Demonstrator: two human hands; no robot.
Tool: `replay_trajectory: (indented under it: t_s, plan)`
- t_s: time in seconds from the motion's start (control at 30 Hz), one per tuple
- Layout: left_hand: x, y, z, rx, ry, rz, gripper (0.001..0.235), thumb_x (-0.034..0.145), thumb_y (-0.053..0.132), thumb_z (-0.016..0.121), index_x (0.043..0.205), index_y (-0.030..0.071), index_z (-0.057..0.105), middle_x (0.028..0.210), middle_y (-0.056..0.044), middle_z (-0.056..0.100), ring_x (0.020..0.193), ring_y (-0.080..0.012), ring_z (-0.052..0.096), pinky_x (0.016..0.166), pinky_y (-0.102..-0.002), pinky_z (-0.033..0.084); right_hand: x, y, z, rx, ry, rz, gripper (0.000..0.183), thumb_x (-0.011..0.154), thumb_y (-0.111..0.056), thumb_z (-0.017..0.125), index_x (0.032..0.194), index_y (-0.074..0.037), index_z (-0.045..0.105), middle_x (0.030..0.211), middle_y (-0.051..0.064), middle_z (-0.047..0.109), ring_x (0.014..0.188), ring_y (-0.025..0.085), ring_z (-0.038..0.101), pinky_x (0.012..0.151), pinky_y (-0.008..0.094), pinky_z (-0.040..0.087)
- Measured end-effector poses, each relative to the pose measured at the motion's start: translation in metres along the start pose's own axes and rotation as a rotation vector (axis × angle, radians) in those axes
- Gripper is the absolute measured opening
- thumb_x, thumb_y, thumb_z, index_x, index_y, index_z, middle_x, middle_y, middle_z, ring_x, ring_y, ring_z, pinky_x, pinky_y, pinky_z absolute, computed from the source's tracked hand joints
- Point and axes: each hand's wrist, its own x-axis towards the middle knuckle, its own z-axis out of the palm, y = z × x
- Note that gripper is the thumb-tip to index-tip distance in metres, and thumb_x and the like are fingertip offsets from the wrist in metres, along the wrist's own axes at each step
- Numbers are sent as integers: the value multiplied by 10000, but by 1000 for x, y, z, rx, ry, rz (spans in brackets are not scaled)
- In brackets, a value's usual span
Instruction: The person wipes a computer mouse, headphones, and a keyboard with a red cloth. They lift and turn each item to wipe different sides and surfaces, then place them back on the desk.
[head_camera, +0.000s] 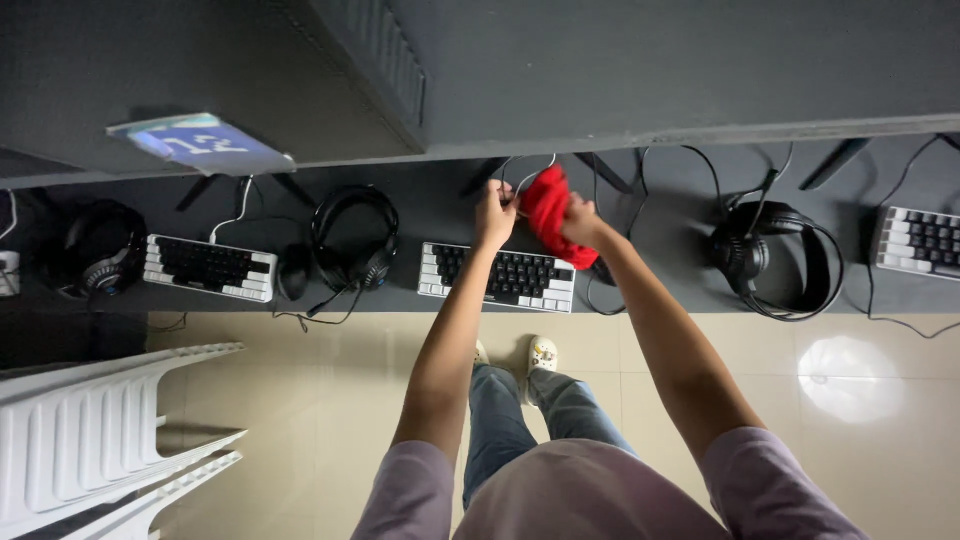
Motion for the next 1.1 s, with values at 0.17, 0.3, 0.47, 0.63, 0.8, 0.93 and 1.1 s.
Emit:
replay_trajectory:
  t_s: [0.17, 0.3, 0.47, 0.63, 0.8, 0.93, 1.1]
  plan:
    - [19, -29, -7, 275, 165, 232, 286, 845, -32, 705, 1073, 40, 547, 901, -119, 716, 865, -287, 748, 779, -393, 579, 5, -98, 9, -474, -167, -72, 296, 733, -130, 668, 994, 3, 709, 1184, 229, 677, 1200, 378, 591, 1102, 481, 360]
    - [18, -14, -14, 353, 181, 266, 270, 835, -46, 715, 1037, 32, 554, 915, -136, 716, 869, -323, 726, 772, -406, 569, 3, -126, -5, -507, -240, -88, 252, 769, -123, 652, 993, -12, 689, 1119, 186, 691, 1140, 351, 623, 1061, 472, 387]
    - [18, 11, -29, 401, 268, 176, 183, 914, -5, 744, 1000, 34, 587, 866, -138, 718, 855, -326, 743, 717, -411, 577, 0, -133, -56, -566, -98, -355, 185, 736, -161, 683, 868, -32, 683, 1050, 173, 687, 1084, 347, 637, 953, 509, 382]
    - [27, 7, -24, 9, 178, -93, 118, 929, -29, 616, 1014, 22, 552, 887, -91, 655, 705, -240, 756, 562, -336, 603, -17, -78, -67, -476, -86, -104, 180, 785, -130, 665, 921, -11, 666, 1101, 192, 677, 1051, 387, 636, 951, 501, 431]
    - [-9, 61, -14, 158, 310, 134, 224, 927, -3, 617, 1136, 38, 548, 922, -102, 644, 689, -225, 718, 546, -343, 635, -21, -57, -71, -288, 39, 14, 147, 844, -66, 625, 957, 27, 640, 1111, 237, 678, 1015, 457, 643, 889, 512, 521]
    - [-68, 141, 36, 602, 451, 458, 197, 865, 140, 740, 996, 59, 616, 878, -132, 667, 830, -359, 687, 766, -460, 533, -31, -116, -109, 158, 99, 1, 295, 842, 8, 553, 1120, 2, 650, 1016, 212, 719, 999, 347, 702, 851, 398, 544]
    - [-50, 34, 94, 121, 122, -178, 269, 1062, 294, 578, 1116, 63, 707, 927, -162, 717, 899, -335, 717, 815, -403, 538, -45, -153, -137, 266, -7, 13, 319, 865, 35, 524, 1159, -7, 637, 1010, 181, 729, 966, 206, 655, 860, 340, 543]
